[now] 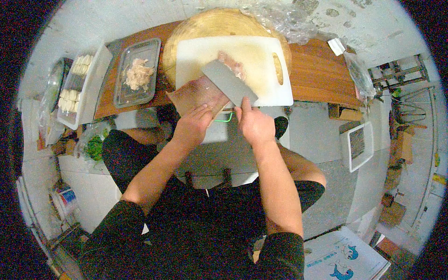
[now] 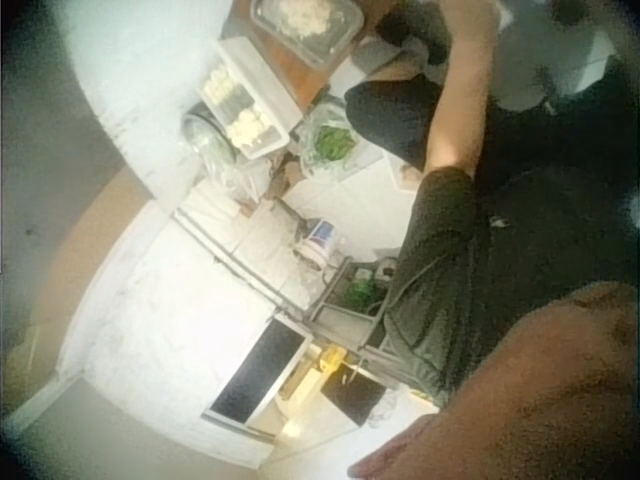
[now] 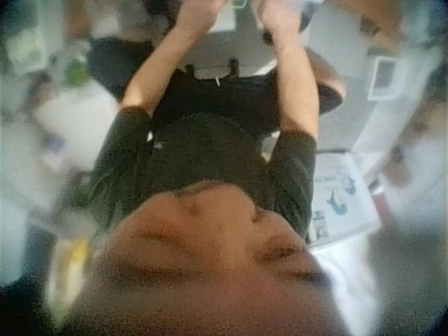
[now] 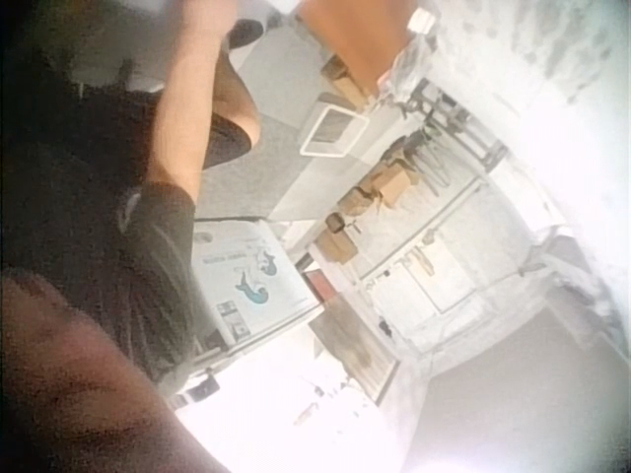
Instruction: Slicing pieces of raw meat on a cutting board with a cleaver.
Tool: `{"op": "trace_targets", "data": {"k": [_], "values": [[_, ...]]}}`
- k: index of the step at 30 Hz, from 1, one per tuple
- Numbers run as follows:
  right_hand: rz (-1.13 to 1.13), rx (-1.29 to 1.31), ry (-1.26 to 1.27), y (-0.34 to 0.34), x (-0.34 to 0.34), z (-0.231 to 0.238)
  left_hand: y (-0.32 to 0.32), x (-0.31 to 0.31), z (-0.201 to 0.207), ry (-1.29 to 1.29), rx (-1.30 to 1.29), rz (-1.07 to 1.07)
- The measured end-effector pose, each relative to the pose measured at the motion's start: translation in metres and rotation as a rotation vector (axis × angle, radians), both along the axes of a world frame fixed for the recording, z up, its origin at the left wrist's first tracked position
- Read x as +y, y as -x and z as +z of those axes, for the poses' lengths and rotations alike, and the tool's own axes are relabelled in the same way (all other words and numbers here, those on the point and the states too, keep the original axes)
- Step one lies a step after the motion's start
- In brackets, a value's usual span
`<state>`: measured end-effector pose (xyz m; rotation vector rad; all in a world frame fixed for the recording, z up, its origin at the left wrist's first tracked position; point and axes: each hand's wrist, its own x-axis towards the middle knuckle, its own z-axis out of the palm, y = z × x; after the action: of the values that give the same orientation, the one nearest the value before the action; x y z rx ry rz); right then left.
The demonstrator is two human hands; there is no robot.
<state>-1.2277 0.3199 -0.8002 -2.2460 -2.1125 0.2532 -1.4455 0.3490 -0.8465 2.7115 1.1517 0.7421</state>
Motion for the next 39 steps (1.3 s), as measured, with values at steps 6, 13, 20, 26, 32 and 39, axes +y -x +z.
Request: {"op": "trace_targets", "data": {"k": [6, 13, 20, 26, 32, 39], "values": [[0.011, 0.001, 0.079, 0.001, 0.006, 0.01, -0.003, 0.0, 0.001, 0.007, 0.006, 0.03], [0.041, 0.018, 0.06, 0.0, -0.029, 0.003, -0.003, -0.001, 0.005, 0.092, 0.049, 0.021], [0.038, 0.003, -0.028, 0.003, -0.023, 0.003, 0.001, -0.002, 0.001, 0.063, 0.053, 0.02], [-0.006, 0.019, -0.012, -0.003, -0.003, -0.002, 0.004, -0.007, 0.0, 0.037, 0.043, -0.006], [-0.012, 0.017, 0.019, 0.001, 0.011, 0.006, 0.004, -0.008, 0.002, 0.031, 0.047, 0.014], [0.049, 0.007, 0.023, -0.004, -0.034, 0.003, 0.003, -0.009, 0.012, 0.139, 0.07, 0.015]]}}
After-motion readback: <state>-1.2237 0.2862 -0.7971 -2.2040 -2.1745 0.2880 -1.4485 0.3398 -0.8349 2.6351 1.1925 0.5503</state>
